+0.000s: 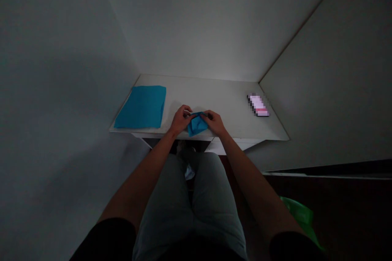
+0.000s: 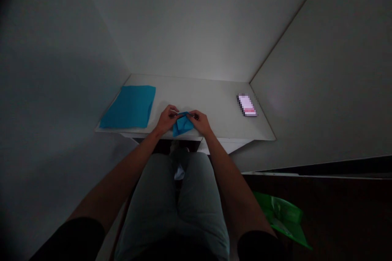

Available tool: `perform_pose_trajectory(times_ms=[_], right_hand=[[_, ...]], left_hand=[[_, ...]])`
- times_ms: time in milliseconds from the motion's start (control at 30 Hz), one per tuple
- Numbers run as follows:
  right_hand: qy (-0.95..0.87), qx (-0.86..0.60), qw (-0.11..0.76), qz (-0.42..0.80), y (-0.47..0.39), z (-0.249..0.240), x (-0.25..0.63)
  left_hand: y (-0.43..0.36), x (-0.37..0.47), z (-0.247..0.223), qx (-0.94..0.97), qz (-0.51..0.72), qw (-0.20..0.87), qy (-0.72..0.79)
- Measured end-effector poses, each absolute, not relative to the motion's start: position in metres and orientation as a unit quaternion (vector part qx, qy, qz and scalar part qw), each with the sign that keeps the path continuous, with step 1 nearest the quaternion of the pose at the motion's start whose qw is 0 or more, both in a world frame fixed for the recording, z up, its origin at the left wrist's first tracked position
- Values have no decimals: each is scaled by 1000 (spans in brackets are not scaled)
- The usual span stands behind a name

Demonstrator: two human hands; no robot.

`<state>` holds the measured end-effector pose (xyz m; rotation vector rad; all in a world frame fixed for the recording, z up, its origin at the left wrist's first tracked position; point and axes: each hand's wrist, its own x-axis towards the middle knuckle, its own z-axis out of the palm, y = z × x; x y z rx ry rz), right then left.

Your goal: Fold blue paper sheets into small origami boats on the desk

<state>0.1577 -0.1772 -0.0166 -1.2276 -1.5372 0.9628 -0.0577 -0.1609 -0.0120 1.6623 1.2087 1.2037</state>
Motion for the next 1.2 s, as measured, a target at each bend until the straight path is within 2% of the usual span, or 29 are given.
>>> perform_pose_trajectory(times_ms=[333,600,833,1033,1200], right_hand=[[-645,-487,456,374,-180,-12,157],[-673,-475,429,370,-182,-8,157],[-641,-486,462,374,-176,-16,158],[-648,-499,462,343,-174,-21,158],[-639,-501,473,342,-171,-26,158]], left_hand=[[-169,-50,5,700,452,353,426],[-160,-48,28,761,395,279,433],[-163,-44,38,741,436,268,434],[-165,-42,64,697,422,267,515],[-171,-40,68,703,387,184,568]])
